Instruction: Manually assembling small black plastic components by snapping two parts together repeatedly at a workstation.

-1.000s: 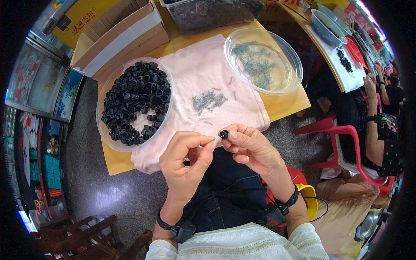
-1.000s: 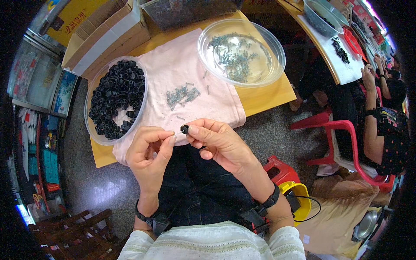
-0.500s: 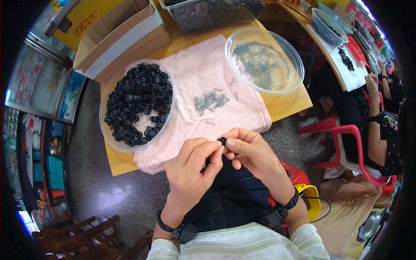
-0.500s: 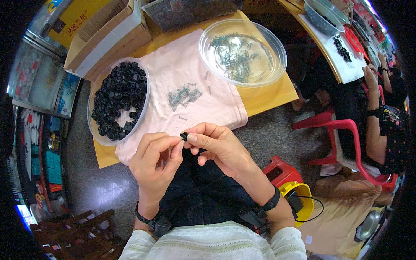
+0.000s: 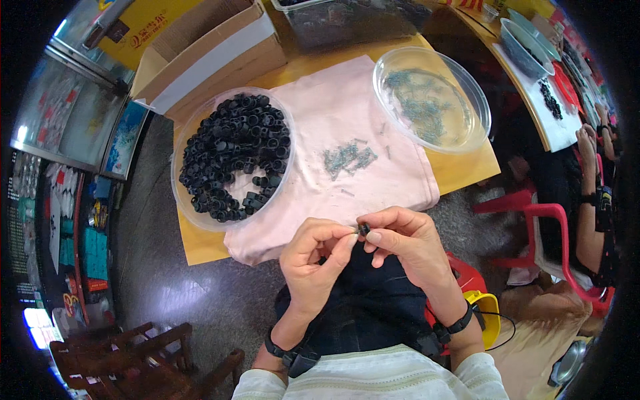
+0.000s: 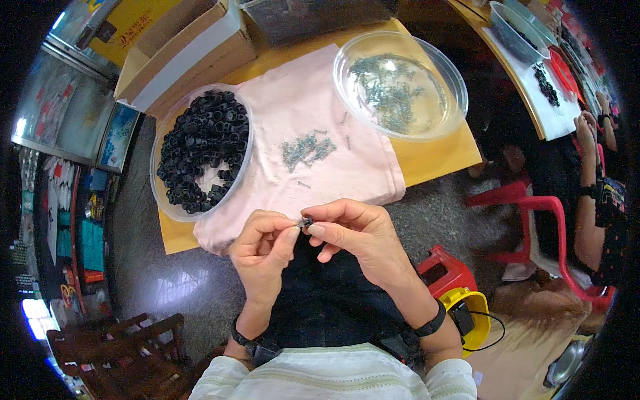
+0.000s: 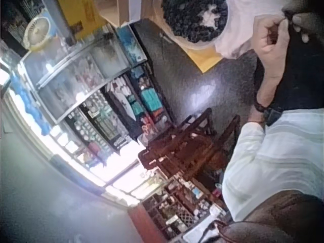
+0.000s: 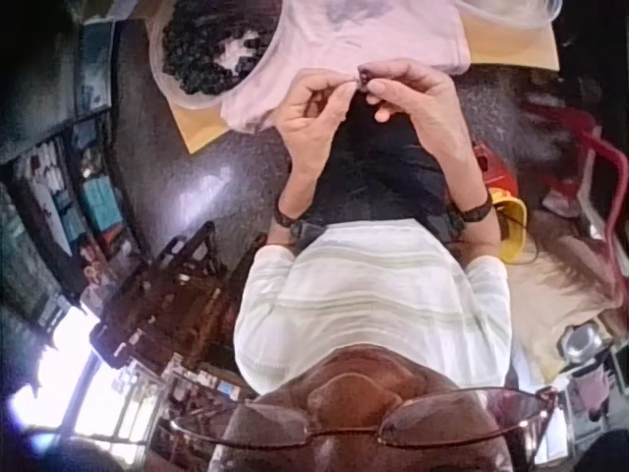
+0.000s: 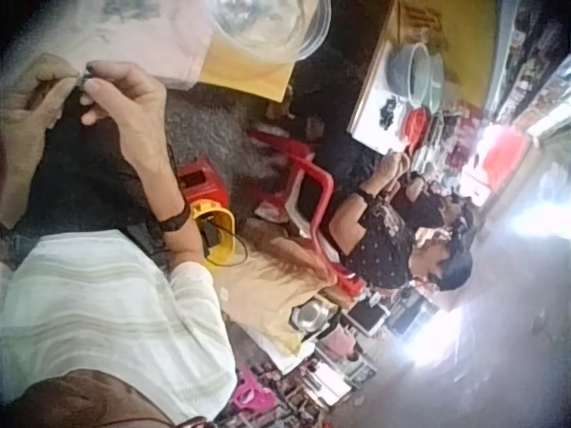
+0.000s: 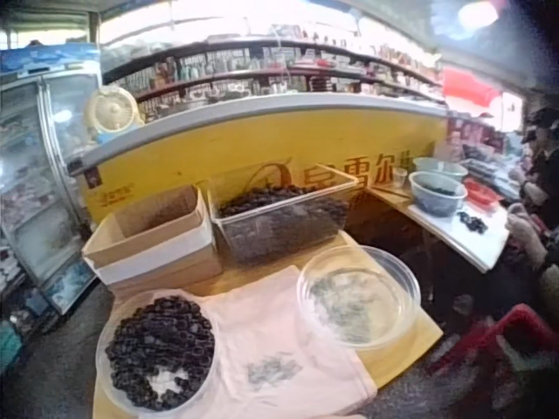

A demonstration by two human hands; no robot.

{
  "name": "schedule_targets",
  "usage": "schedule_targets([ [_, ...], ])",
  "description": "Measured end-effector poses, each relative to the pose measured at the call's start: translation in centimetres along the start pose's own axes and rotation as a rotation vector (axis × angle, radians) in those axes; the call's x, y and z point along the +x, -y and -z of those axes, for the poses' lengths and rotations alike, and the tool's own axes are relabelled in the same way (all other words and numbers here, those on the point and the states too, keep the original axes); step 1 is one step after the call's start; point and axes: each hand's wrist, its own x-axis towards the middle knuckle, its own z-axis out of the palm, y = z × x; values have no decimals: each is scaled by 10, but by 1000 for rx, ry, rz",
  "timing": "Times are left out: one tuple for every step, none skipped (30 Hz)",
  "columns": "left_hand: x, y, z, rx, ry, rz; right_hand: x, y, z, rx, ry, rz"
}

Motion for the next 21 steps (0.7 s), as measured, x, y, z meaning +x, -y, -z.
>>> schedule_targets([
  [0,-1,-1,-21,4,11,1,-1,0,2,18,-5],
  [-1,-1,-2,-40,5,22,2,-2,0,9,-11,-8],
  [0,4,-2,-54,21,29,3,-4,1,13,-39,-11],
  [1,5,-2,-61,36,18,4,-4,1,15,-10,-20],
  [2,5,-1,-65,44,27,4,-3,0,-15,-42,-1],
  [3,7,-1,-75,59,41,4,-3,1,-47,-82,19],
  [5,5,-1,-87,69,41,5,-2,1,-49,-103,17],
  [7,6,0,-77,51,36,7,-2,1,-48,-83,10],
  [8,8,1,-92,66,42,8,-2,3,-54,-73,0],
  [9,8,3,-108,83,48,9,-2,3,-60,-64,-10],
  [10,8,6,-110,92,55,11,-1,1,-89,-71,-12],
  [11,7,8,-105,83,55,12,0,-1,-88,-63,-17],
  [12,6,10,-82,89,85,13,1,-2,-126,-64,13],
  [13,4,12,-58,96,116,14,2,-3,-162,-66,44],
  [14,-2,13,-55,89,119,15,5,-4,-160,-61,38],
  [15,-12,15,91,116,100,16,7,-3,-218,-76,89],
  [16,-19,20,236,143,82,18,9,-2,-276,-91,140],
  [17,-22,29,241,137,82,22,9,0,-274,-84,139],
  [20,-24,40,435,82,-80,25,10,5,-427,-173,197],
  [24,-28,51,628,26,-244,29,12,8,-581,-263,256],
  [32,-31,60,739,-61,-231,31,13,10,-563,-299,241],
])
